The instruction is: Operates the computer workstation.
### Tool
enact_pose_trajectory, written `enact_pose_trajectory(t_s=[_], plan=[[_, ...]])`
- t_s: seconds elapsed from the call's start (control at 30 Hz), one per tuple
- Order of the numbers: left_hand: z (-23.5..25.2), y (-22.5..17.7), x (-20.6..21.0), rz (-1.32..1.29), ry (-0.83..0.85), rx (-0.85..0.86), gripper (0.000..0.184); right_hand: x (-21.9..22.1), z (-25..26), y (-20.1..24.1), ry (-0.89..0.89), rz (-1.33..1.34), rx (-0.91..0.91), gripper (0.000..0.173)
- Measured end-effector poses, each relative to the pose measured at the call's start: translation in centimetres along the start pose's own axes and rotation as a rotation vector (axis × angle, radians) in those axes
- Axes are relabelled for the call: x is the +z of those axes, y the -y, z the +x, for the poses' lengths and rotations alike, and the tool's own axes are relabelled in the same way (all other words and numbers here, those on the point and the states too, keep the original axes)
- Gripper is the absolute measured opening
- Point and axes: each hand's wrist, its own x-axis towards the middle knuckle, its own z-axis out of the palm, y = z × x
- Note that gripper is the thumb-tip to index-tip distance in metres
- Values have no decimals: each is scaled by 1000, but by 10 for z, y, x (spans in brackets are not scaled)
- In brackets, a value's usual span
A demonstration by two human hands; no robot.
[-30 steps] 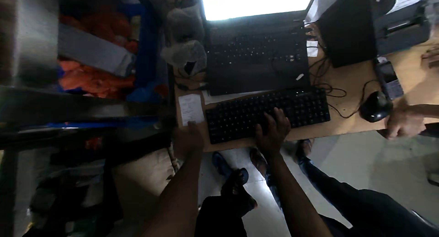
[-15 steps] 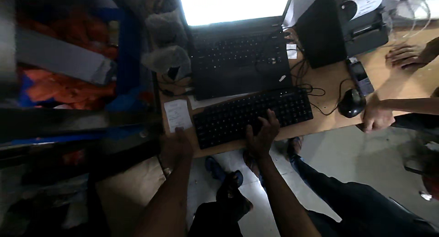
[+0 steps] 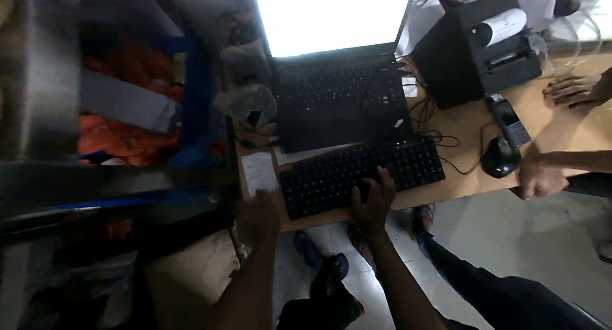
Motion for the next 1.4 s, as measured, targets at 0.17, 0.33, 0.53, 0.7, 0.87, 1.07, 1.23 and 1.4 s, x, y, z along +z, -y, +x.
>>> enact_pose_trajectory(t_s=[0.17, 0.33, 0.53, 0.7, 0.87, 1.07, 1.23, 1.4], plan=[[2, 4, -3, 46, 2, 48, 68, 0, 1, 3, 21, 5, 9, 42], [2, 3, -2, 34, 12, 17, 66, 0, 2, 1, 3, 25, 1, 42], [1, -1, 0, -1, 1, 10, 63, 1, 4, 1, -14, 1, -22, 42], [4, 1, 7, 60, -24, 39, 66, 0, 4, 2, 12, -9, 6, 41], [2, 4, 5, 28, -25, 87, 69, 2, 5, 2, -59, -58, -14, 36], [-4, 6, -3, -7, -9, 135, 68, 6, 2, -3, -166, -2, 1, 37], [-3, 10, -1, -60, -13, 148, 70, -23, 22, -17, -191, -57, 34, 34], [3, 17, 6, -77, -60, 161, 71, -74, 89, -113, -171, -239, 198, 52]])
